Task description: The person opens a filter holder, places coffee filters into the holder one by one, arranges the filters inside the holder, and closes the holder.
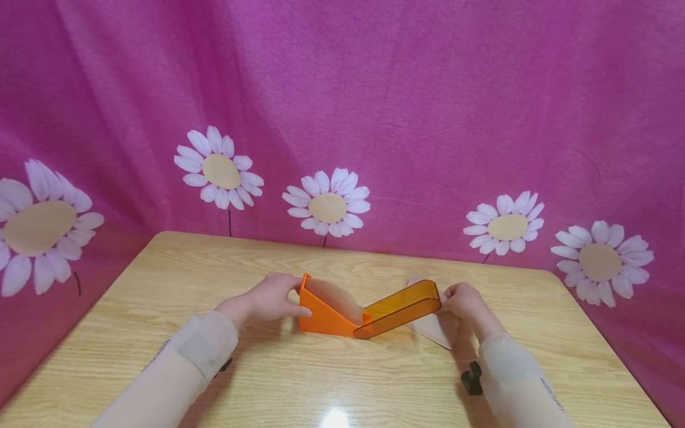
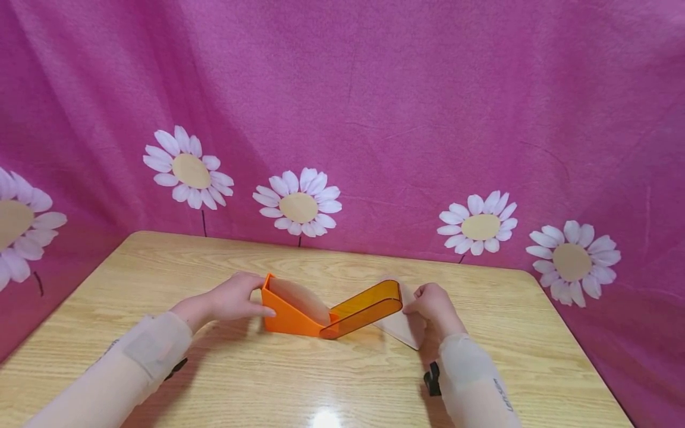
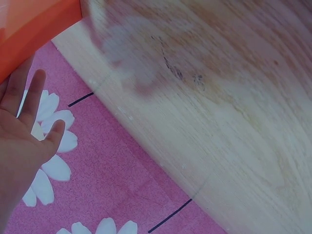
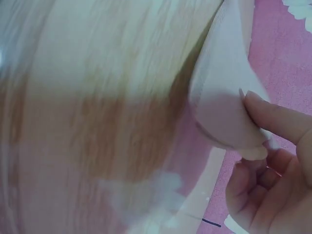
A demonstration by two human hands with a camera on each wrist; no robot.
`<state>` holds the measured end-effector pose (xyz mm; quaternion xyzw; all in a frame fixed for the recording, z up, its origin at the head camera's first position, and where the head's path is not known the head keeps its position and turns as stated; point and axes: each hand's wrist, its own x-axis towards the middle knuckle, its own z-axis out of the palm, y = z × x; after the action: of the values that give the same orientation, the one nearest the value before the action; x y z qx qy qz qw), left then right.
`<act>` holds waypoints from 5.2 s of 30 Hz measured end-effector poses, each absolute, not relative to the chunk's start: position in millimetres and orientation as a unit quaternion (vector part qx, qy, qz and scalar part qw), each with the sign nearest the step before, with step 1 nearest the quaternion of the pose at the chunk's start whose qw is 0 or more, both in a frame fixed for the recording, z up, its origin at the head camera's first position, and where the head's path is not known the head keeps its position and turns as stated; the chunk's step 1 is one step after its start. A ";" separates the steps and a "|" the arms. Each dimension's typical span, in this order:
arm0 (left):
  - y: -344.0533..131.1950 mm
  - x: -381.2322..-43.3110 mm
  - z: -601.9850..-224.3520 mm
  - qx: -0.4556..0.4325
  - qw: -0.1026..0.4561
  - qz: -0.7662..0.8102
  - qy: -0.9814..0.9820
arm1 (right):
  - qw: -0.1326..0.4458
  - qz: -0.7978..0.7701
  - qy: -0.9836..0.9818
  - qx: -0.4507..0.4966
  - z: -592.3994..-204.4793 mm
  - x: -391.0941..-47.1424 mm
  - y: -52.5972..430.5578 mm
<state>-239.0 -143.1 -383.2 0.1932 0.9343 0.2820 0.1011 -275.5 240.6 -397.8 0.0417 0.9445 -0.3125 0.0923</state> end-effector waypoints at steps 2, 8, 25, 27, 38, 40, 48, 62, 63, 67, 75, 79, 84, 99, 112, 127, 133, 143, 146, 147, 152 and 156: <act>-142.8 -238.7 -383.0 0.194 0.101 0.284 0.933 | 0.088 -0.309 0.946 0.042 -397.8 -274.8 241.0; -142.7 -238.1 -382.0 0.200 0.098 0.283 0.933 | 0.071 -0.295 0.952 0.030 -397.4 -273.3 242.8; -142.6 -238.0 -380.9 0.199 0.099 0.284 0.933 | 0.051 -0.207 0.976 0.035 -386.9 -269.5 238.8; -142.6 -238.0 -381.1 0.201 0.097 0.282 0.933 | 0.050 -0.218 0.974 0.045 -386.7 -269.6 240.3; -142.7 -237.8 -381.4 0.201 0.098 0.283 0.933 | 0.052 -0.313 0.948 -0.006 -381.4 -272.1 257.0; -142.8 -237.8 -381.3 0.201 0.097 0.282 0.933 | 0.062 -0.331 0.942 -0.009 -377.7 -272.9 260.1; -143.4 -237.8 -380.8 0.207 0.094 0.280 0.933 | 0.042 -0.340 0.939 -0.021 -357.5 -270.7 262.2; -142.7 -237.3 -381.5 0.195 0.102 0.285 0.933 | -0.016 -0.306 0.949 -0.069 -335.0 -264.9 260.5; -142.6 -237.2 -381.5 0.195 0.102 0.285 0.933 | -0.019 -0.305 0.950 -0.071 -333.6 -264.8 260.4; -142.5 -237.2 -381.5 0.195 0.099 0.285 0.933 | -0.028 -0.293 0.952 -0.080 -328.6 -263.8 260.2; -142.7 -237.2 -381.4 0.191 0.102 0.288 0.933 | -0.085 -0.287 0.950 -0.088 -318.4 -259.4 260.0; -142.6 -237.3 -381.6 0.193 0.101 0.288 0.932 | -0.112 -0.293 0.944 -0.100 -313.1 -256.5 258.8; -142.3 -237.0 -381.0 0.182 0.108 0.292 0.933 | -0.130 -0.309 0.934 -0.122 -307.4 -254.3 256.6; -142.8 -237.8 -382.4 0.183 0.108 0.296 0.931 | -0.140 -0.344 0.921 -0.119 -293.8 -246.7 241.9; -143.5 -238.0 -383.2 0.189 0.103 0.294 0.931 | -0.127 -0.365 0.914 -0.126 -284.2 -240.0 225.2; -143.2 -238.0 -383.4 0.195 0.096 0.284 0.934 | -0.115 -0.382 0.901 -0.172 -280.0 -234.3 196.0; -143.1 -238.0 -383.4 0.189 0.101 0.292 0.932 | -0.097 -0.387 0.899 -0.180 -279.4 -229.6 181.2; -142.9 -238.4 -384.1 0.187 0.102 0.296 0.931 | -0.080 -0.369 0.904 -0.198 -292.0 -229.1 160.8; -142.7 -238.5 -383.9 0.183 0.104 0.299 0.931 | -0.075 -0.371 0.903 -0.201 -295.4 -229.9 156.1; -142.8 -238.4 -383.6 0.182 0.104 0.300 0.931 | -0.073 -0.374 0.902 -0.203 -296.3 -229.8 154.5; -142.6 -238.1 -383.6 0.182 0.104 0.292 0.933 | -0.063 -0.376 0.901 -0.208 -302.6 -231.1 149.0; -142.4 -237.5 -383.2 0.178 0.107 0.292 0.934 | -0.056 -0.373 0.901 -0.214 -309.5 -232.8 143.3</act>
<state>-237.5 -142.4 -383.2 0.1776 0.9337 0.2921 0.1067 -232.8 143.3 -309.5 -0.2139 0.9012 -0.3728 -0.0556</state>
